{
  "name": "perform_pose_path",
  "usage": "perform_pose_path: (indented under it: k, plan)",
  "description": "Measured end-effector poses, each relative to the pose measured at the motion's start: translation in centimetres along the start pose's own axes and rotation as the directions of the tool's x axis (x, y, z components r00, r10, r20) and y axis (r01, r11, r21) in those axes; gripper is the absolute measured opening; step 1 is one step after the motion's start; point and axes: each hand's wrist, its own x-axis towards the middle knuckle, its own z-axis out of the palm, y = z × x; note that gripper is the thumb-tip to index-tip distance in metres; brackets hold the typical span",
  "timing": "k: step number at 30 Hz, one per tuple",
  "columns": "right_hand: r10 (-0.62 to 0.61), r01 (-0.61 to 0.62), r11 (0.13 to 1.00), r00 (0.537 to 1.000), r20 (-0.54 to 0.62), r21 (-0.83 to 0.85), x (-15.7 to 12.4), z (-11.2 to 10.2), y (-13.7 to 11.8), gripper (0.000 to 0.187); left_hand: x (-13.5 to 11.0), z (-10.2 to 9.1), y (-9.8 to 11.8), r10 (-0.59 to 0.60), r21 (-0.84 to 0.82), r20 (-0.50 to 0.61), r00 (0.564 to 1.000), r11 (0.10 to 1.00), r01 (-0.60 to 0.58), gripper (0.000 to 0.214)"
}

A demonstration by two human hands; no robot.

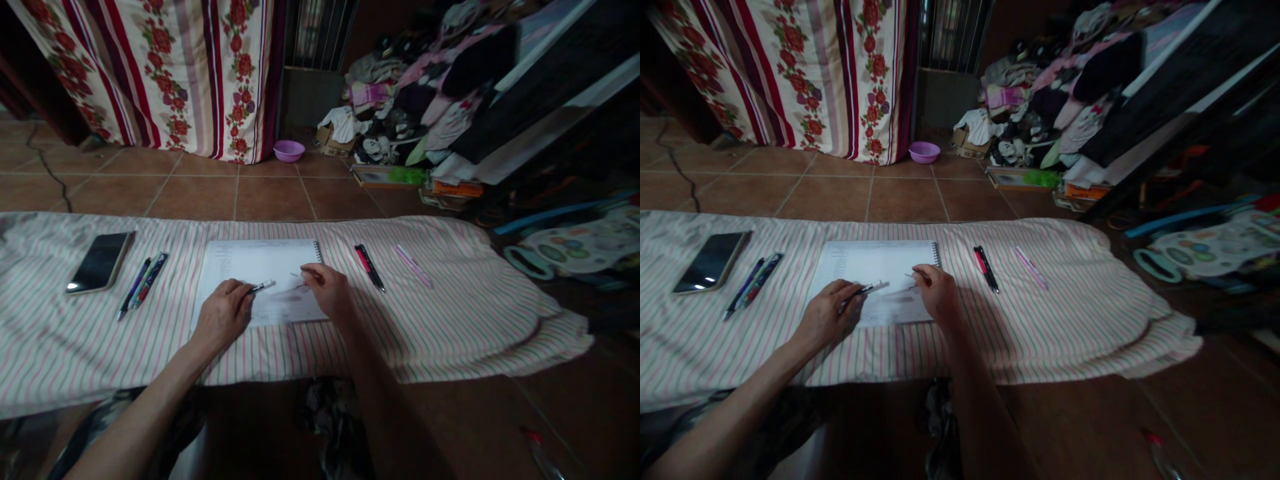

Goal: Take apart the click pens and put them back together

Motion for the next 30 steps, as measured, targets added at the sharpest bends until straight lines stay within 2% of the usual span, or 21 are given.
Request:
perform_pose_path:
  k: [6, 15, 23, 30]
  plan:
    - [0.065, -0.064, 0.997, 0.998, 0.008, -0.044, 0.2, -0.7, 0.5, 0.015, -0.1, 0.3, -0.2, -0.014, 0.048, -0.021, 1.000, 0.999, 0.015, 0.025]
    - [-0.002, 0.016, 0.989, 0.995, 0.101, -0.144, 0.1, -1.1, 0.0, 0.012, -0.2, 0.4, -0.6, -0.012, 0.088, -0.029, 1.000, 0.996, 0.014, 0.022]
    - [-0.004, 0.028, 0.969, 0.995, 0.100, -0.244, 0.2, -1.2, 0.1, 0.010, -0.2, 0.6, -0.8, -0.012, 0.091, -0.041, 0.999, 0.996, 0.015, 0.019]
    - [0.008, 0.009, 0.982, 0.996, 0.091, -0.187, 0.1, -0.9, 0.6, 0.010, -0.3, 0.8, -1.1, -0.034, 0.099, -0.045, 0.998, 0.994, 0.038, 0.017]
